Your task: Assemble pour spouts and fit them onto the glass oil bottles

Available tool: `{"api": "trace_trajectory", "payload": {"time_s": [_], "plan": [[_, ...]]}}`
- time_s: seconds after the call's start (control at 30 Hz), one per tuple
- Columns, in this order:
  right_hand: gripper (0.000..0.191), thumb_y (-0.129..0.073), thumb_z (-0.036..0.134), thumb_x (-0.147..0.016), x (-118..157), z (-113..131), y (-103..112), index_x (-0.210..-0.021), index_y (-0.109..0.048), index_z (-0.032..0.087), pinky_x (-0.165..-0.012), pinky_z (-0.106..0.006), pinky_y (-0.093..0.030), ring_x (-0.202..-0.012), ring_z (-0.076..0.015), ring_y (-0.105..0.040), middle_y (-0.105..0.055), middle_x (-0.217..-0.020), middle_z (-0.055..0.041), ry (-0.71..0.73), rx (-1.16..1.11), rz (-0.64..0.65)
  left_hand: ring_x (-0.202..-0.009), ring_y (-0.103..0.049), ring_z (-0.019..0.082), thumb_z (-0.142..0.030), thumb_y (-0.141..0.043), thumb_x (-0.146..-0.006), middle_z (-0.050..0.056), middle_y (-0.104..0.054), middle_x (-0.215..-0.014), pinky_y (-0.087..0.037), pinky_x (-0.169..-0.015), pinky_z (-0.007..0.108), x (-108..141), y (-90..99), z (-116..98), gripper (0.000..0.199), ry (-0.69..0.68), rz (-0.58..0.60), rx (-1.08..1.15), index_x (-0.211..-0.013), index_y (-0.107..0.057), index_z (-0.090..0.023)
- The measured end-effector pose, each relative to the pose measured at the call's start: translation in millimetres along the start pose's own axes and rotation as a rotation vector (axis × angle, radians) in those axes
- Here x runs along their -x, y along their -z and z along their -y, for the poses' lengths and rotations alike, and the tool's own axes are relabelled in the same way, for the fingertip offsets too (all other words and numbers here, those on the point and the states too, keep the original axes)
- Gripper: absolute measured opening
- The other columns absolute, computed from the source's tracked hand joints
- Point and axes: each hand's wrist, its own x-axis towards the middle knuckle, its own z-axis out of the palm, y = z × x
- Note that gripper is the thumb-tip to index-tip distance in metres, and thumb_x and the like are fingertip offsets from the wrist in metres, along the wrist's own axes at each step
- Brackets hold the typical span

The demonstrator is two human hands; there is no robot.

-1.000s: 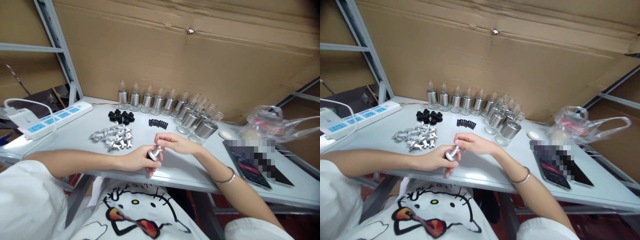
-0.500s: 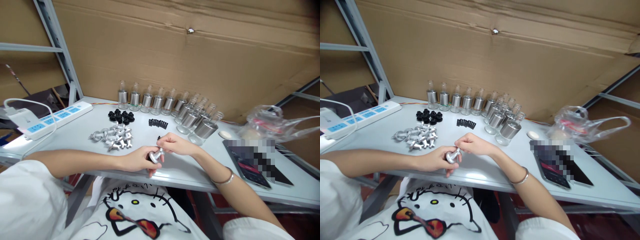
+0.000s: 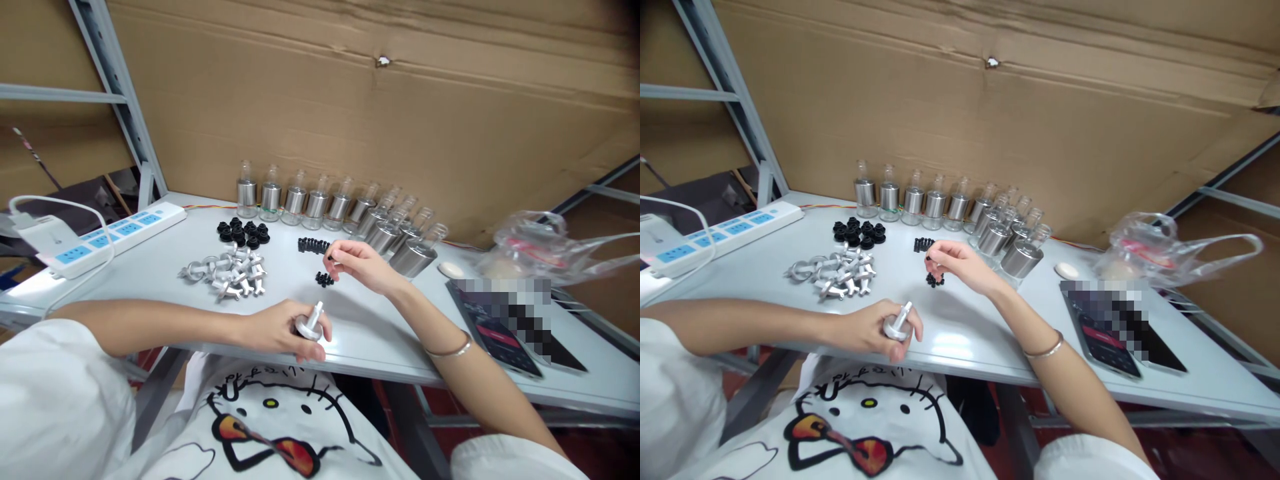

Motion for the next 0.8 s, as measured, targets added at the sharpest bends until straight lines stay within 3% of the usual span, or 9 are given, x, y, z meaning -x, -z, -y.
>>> {"api": "trace_trajectory", "payload": {"time_s": [0.17, 0.27, 0.43, 0.57, 0.8], "plan": [[0.026, -0.074, 0.035, -0.071, -5.3, -8.9, 18.4, -0.081, -0.058, 0.017, -0.065, -0.028, -0.048, -0.061, -0.0113, -0.056, -0.062, -0.071, 0.0003, 0.023, 0.131, -0.114, -0.051, -0.055, 0.008, -0.054, -0.074, -0.066, -0.005, -0.058, -0.059, -0.042, -0.056, 0.021, -0.4, -0.5, 0.6, 0.049, 0.039, -0.06, 0.055, -0.088, -0.055, -0.015], [0.022, -0.063, 0.036, -0.079, -5.9, -12.3, 26.0, -0.089, -0.063, 0.016, -0.072, -0.032, -0.049, -0.07, -0.0153, -0.06, -0.065, -0.079, -0.0035, 0.033, 0.405, -0.147, -0.051, -0.055, 0.008, -0.05, -0.075, -0.066, -0.005, -0.058, -0.058, -0.042, -0.055, 0.021, -0.7, -1.0, -1.0, 0.046, 0.042, -0.066, 0.058, -0.087, -0.055, -0.015], [0.018, -0.049, 0.025, -0.086, -4.5, -14.8, 36.3, -0.086, -0.065, 0.016, -0.076, -0.034, -0.046, -0.079, -0.0193, -0.062, -0.067, -0.085, -0.0074, 0.067, 0.917, -0.1, -0.051, -0.055, 0.007, -0.047, -0.075, -0.068, -0.005, -0.058, -0.058, -0.042, -0.055, 0.02, -1.0, -1.5, -2.5, 0.043, 0.038, -0.068, 0.056, -0.087, -0.054, -0.014], [0.011, -0.054, 0.02, -0.082, -6.0, -19.0, 38.9, -0.08, -0.065, 0.017, -0.071, -0.029, -0.046, -0.074, -0.0171, -0.058, -0.063, -0.085, -0.0069, 0.112, 0.996, -0.081, -0.051, -0.055, 0.007, -0.045, -0.074, -0.069, -0.005, -0.057, -0.057, -0.041, -0.054, 0.02, -1.2, -1.4, -2.4, 0.04, 0.026, -0.065, 0.054, -0.086, -0.054, -0.015], [0.012, -0.054, 0.011, -0.079, -8.8, -25.4, 36.0, -0.082, -0.065, 0.015, -0.069, -0.026, -0.044, -0.069, -0.0152, -0.058, -0.066, -0.077, -0.0042, -0.007, 1.019, 0.007, -0.05, -0.054, 0.007, -0.045, -0.074, -0.068, -0.006, -0.057, -0.057, -0.041, -0.055, 0.021, -1.3, -1.9, -3.6, 0.04, 0.041, -0.073, 0.048, -0.086, -0.054, -0.015]]}}
